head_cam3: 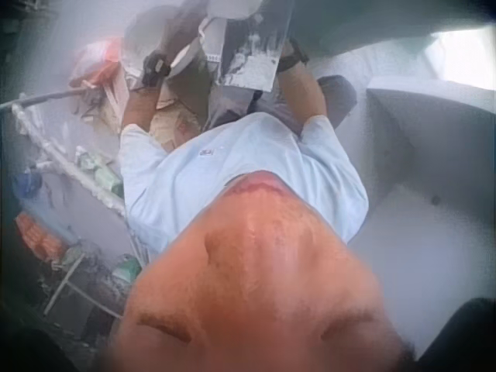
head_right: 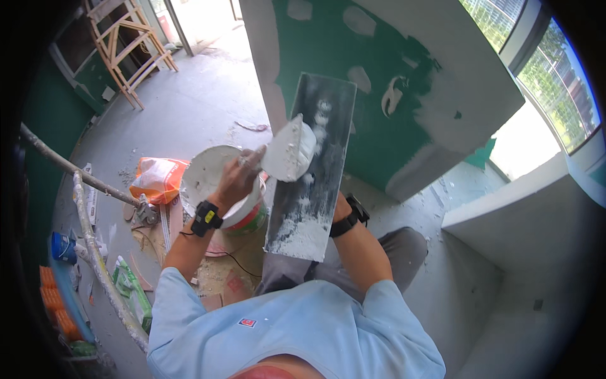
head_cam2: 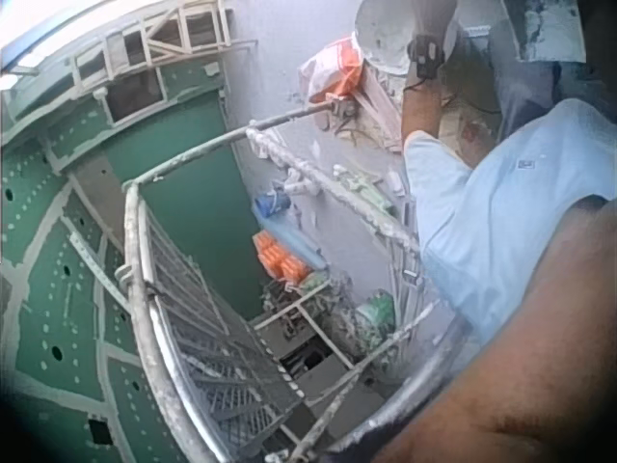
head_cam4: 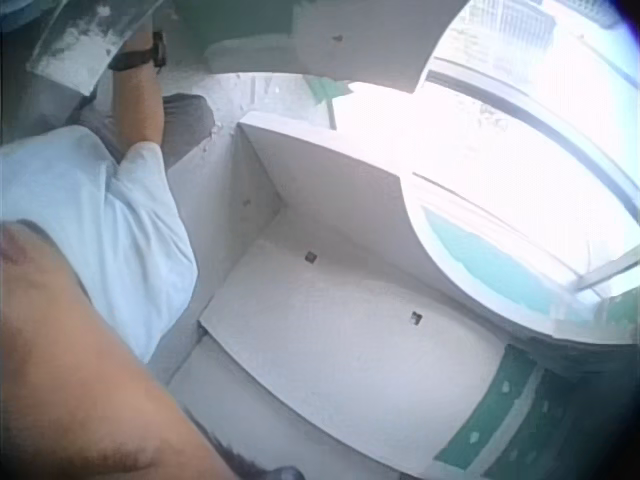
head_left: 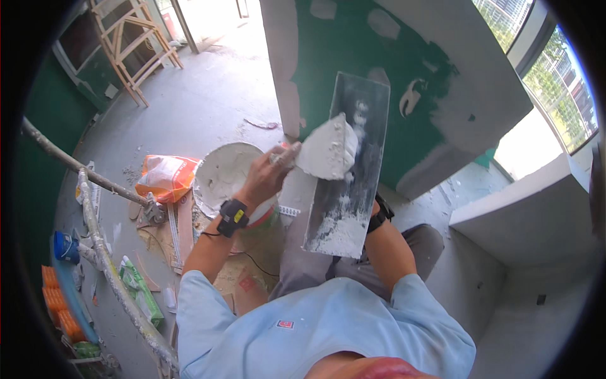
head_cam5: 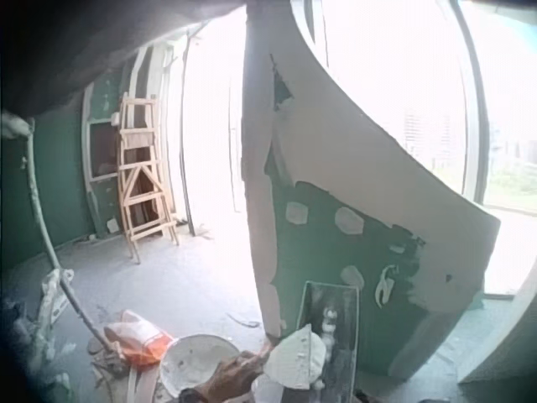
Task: Applying plaster or putty to an interior wall section and smoothing it with a trowel.
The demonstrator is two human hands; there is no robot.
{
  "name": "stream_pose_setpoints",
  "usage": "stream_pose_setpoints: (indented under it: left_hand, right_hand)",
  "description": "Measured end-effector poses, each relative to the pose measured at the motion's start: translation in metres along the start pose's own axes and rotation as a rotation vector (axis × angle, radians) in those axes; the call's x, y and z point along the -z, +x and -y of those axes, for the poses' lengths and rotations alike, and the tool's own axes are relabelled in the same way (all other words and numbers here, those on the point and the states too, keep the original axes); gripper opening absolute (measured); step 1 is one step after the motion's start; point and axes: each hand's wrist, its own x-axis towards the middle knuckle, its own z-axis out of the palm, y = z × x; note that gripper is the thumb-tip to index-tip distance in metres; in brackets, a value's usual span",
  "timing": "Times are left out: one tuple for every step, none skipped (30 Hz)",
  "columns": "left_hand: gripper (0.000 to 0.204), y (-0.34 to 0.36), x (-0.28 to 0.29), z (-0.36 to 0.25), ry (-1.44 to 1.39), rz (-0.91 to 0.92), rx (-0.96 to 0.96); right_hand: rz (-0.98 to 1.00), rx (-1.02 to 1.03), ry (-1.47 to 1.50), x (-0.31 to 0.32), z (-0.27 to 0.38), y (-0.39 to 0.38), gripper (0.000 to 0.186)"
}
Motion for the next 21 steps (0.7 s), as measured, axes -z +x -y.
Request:
stream_pose_setpoints:
  left_hand:
    - [0.063,0.0,0.01,0.004,0.059,0.049,-0.001]
    - [0.065,0.001,0.018,0.008,0.146,0.088,-0.005]
    - [0.065,0.007,0.024,0.011,0.136,0.091,-0.005]
    - [0.059,0.013,0.029,0.013,0.203,0.131,-0.022]
    - [0.054,0.016,0.03,0.014,0.266,0.17,-0.042]
    - [0.054,0.019,0.03,0.016,0.257,0.17,-0.05]
    - [0.053,0.024,0.028,0.018,0.42,0.29,-0.048]
    - [0.051,0.032,0.019,0.02,0.569,0.408,-0.064]
    - [0.048,0.019,0.006,0.026,0.551,0.537,-0.01]
    - [0.053,-0.001,-0.007,0.028,0.467,0.55,0.098]
    - [0.048,-0.032,-0.02,0.038,0.406,0.515,0.219]
    - [0.045,-0.059,-0.033,0.047,0.31,0.433,0.323]
    - [0.044,-0.08,-0.04,0.05,0.278,0.347,0.337]
    - [0.042,-0.092,-0.049,0.048,0.275,0.32,0.328]
    - [0.04,-0.097,-0.063,0.047,0.284,0.343,0.377]
    - [0.04,-0.101,-0.074,0.049,0.266,0.362,0.347]
    - [0.039,-0.101,-0.084,0.048,0.303,0.356,0.262]
    - [0.037,-0.103,-0.089,0.048,0.344,0.347,0.181]
    - [0.037,-0.107,-0.091,0.05,0.407,0.406,0.182]
    - [0.037,-0.106,-0.092,0.051,0.405,0.423,0.17]
    - [0.037,-0.106,-0.091,0.05,0.422,0.424,0.128]
  right_hand:
    - [-0.003,0.015,-0.012,-0.003,0.001,-0.004,0.047]
    - [0.002,0.02,-0.021,-0.003,0.001,-0.005,0.047]
    - [0.001,0.036,-0.031,-0.001,0.004,-0.007,0.047]
    - [0.002,0.052,-0.042,-0.001,0.007,-0.008,0.048]
    - [0.003,0.07,-0.059,-0.002,0.015,-0.013,0.048]
    - [0.003,0.092,-0.072,-0.003,0.021,-0.018,0.048]
    - [0.011,0.114,-0.09,-0.006,0.029,-0.023,0.048]
    - [0.018,0.154,-0.111,-0.007,0.045,-0.031,0.048]
    - [0.027,0.186,-0.129,-0.008,0.056,-0.039,0.048]
    - [0.042,0.22,-0.154,-0.011,0.069,-0.049,0.048]
    - [0.066,0.257,-0.178,-0.014,0.081,-0.055,0.048]
    - [0.089,0.296,-0.202,-0.017,0.092,-0.06,0.048]
    - [0.11,0.326,-0.226,-0.021,0.103,-0.064,0.048]
    - [0.114,0.373,-0.258,-0.022,0.116,-0.075,0.048]
    - [0.114,0.417,-0.29,-0.022,0.135,-0.085,0.048]
    - [0.1,0.461,-0.322,-0.017,0.151,-0.098,0.048]
    - [0.076,0.5,-0.346,-0.009,0.166,-0.111,0.048]
    - [0.066,0.52,-0.343,0.004,0.172,-0.12,0.048]
    - [-0.062,0.596,-0.318,0.027,0.177,-0.131,0.047]
    - [-0.193,0.669,-0.287,0.052,0.18,-0.139,0.045]
    - [-0.201,0.667,-0.163,0.072,0.176,-0.143,0.039]
